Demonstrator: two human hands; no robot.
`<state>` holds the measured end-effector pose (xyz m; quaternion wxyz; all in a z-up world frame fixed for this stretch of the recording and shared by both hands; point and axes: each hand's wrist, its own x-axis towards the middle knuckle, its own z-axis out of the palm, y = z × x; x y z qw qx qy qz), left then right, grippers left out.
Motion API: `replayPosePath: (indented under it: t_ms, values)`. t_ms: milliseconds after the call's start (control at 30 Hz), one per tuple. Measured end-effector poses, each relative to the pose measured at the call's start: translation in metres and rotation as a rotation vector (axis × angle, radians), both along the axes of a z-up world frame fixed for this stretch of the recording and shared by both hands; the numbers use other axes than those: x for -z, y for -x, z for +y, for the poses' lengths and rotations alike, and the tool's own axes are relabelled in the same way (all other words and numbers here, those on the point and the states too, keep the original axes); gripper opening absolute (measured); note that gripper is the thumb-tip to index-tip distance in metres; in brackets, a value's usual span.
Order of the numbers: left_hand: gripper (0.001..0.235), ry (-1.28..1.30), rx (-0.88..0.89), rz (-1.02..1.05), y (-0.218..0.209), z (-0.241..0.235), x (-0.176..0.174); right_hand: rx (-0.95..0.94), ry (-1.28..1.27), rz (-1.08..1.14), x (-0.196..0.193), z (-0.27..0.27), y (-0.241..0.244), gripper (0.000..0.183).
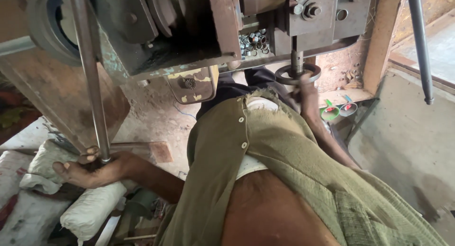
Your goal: The person operates a manual metal press to process small cylindrical components. The person uses their hands to turn wheels and move levers on the machine, inserts components into the pressing mechanism, and places the processed metal items into a tray.
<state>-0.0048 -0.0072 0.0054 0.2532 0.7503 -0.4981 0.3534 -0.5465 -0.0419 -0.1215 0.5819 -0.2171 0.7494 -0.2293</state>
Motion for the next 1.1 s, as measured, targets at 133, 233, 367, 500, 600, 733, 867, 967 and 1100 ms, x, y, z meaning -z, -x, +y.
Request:
replayPosePath:
  t_ms: [133,233,367,500,600,733,867,967,1100]
  values:
    - [0.041,0.034,0.006,0.144,-0.006,0.005,0.008,0.159,0.168,0.180,-0.018,-0.020,-0.004,0.093]
    - [0.038,0.021,0.005,0.119,-0.007,0.008,0.011,0.168,0.065,0.268,-0.019,-0.027,0.002,0.104]
    - [0.038,0.066,0.129,0.189,-0.008,0.007,0.010,0.201,0.064,0.260,-0.003,-0.025,0.013,0.105]
    - [0.035,0.032,0.017,0.109,0.000,0.003,0.005,0.230,0.052,0.253,0.011,-0.014,0.023,0.099]
    - [0.031,-0.024,-0.027,-0.049,0.002,-0.003,-0.004,0.214,0.032,0.273,0.020,-0.013,0.030,0.098]
    - [0.028,-0.005,-0.002,0.053,0.009,-0.006,-0.005,0.074,0.020,0.258,0.014,-0.009,0.026,0.090]
    - [0.027,0.023,0.020,0.026,0.003,-0.005,-0.002,-0.361,0.126,0.108,0.038,0.012,-0.005,0.062]
    - [0.026,0.020,0.044,-0.028,-0.010,0.005,0.010,-0.653,0.394,0.138,0.090,0.008,-0.014,0.042]
    - [0.026,0.295,0.287,0.548,-0.036,0.023,0.038,-0.301,-0.003,0.126,0.076,-0.005,0.045,0.029]
